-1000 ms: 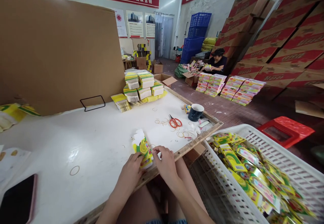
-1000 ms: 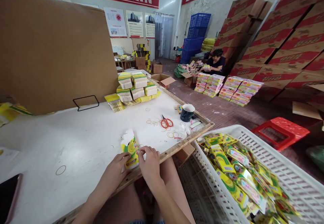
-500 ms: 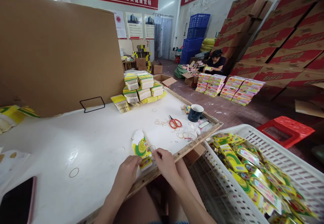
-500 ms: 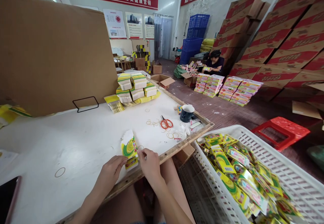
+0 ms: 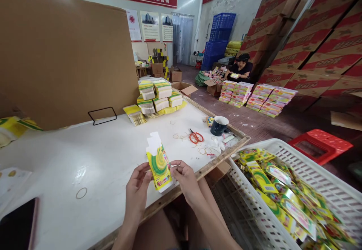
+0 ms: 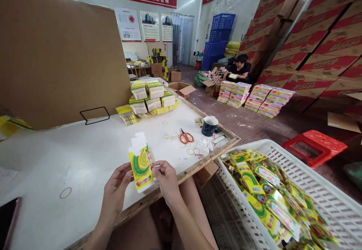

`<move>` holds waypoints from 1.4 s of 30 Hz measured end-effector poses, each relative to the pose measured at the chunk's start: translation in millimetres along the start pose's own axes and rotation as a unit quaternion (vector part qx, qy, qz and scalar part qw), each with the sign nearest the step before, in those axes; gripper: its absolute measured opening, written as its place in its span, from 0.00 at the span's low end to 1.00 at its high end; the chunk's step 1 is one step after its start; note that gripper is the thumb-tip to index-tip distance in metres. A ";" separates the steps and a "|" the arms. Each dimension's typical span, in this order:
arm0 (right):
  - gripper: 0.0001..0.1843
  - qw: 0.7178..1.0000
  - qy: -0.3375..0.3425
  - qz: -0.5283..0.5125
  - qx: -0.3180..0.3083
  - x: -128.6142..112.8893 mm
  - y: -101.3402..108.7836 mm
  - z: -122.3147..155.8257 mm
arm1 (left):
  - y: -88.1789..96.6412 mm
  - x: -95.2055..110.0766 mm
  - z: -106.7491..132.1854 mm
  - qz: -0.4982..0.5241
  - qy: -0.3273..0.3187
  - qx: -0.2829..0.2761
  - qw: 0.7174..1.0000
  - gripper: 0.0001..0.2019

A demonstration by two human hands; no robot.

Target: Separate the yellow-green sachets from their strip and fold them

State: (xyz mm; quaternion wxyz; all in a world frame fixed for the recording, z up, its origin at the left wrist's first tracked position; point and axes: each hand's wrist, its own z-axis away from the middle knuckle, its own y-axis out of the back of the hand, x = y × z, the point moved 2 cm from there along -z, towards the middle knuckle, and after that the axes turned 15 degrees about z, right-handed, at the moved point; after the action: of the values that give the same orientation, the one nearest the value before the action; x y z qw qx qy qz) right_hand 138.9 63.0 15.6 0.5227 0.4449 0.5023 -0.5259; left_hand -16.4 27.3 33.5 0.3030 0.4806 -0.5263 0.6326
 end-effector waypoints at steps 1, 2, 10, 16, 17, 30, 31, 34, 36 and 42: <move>0.19 1.000 -0.003 -0.013 -0.008 -2.1 0.0 2.5 | -3.4 -0.3 -0.9 0.029 0.035 -0.011 0.999 0.20; 0.20 1.000 -0.004 -0.024 -0.013 -4.2 0.4 4.6 | -6.8 -0.2 -1.3 0.044 0.057 -0.021 0.997 0.21; 0.21 0.998 -0.009 -0.058 -0.020 -9.3 7.0 11.1 | -21.3 0.5 0.6 0.022 0.081 -0.041 0.996 0.19; 0.19 0.999 0.005 -0.024 0.030 -4.0 8.6 11.9 | -20.3 -7.2 3.4 -0.103 0.042 0.004 0.994 0.12; 0.18 0.999 0.007 -0.016 0.044 -3.5 10.6 11.8 | -19.8 -9.1 4.1 -0.126 0.037 0.008 0.991 0.12; 0.19 0.995 -0.038 -0.083 0.027 -8.3 17.2 25.9 | -13.6 4.8 8.6 -0.045 0.056 -0.056 0.996 0.25; 0.19 0.995 -0.040 -0.090 0.021 -8.7 13.9 27.8 | -19.0 6.2 10.2 0.022 0.089 -0.096 0.991 0.26; 0.19 0.993 -0.043 -0.106 0.006 -10.2 7.0 31.6 | -30.7 7.4 14.7 0.154 0.144 -0.147 0.966 0.28; 0.18 0.993 -0.041 -0.112 -0.001 -11.9 5.2 33.1 | -33.8 6.7 16.4 0.195 0.151 -0.149 0.958 0.27; 0.15 0.995 -0.020 -0.097 -0.015 -20.0 3.6 38.8 | -35.8 12.1 17.3 0.201 0.151 -0.126 0.960 0.21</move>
State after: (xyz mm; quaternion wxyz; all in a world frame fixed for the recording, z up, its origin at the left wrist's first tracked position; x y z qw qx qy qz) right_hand 145.8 26.7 39.1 0.4855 0.3755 0.5404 -0.5755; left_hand 16.2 18.7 57.8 0.3036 0.2219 -0.6356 0.6743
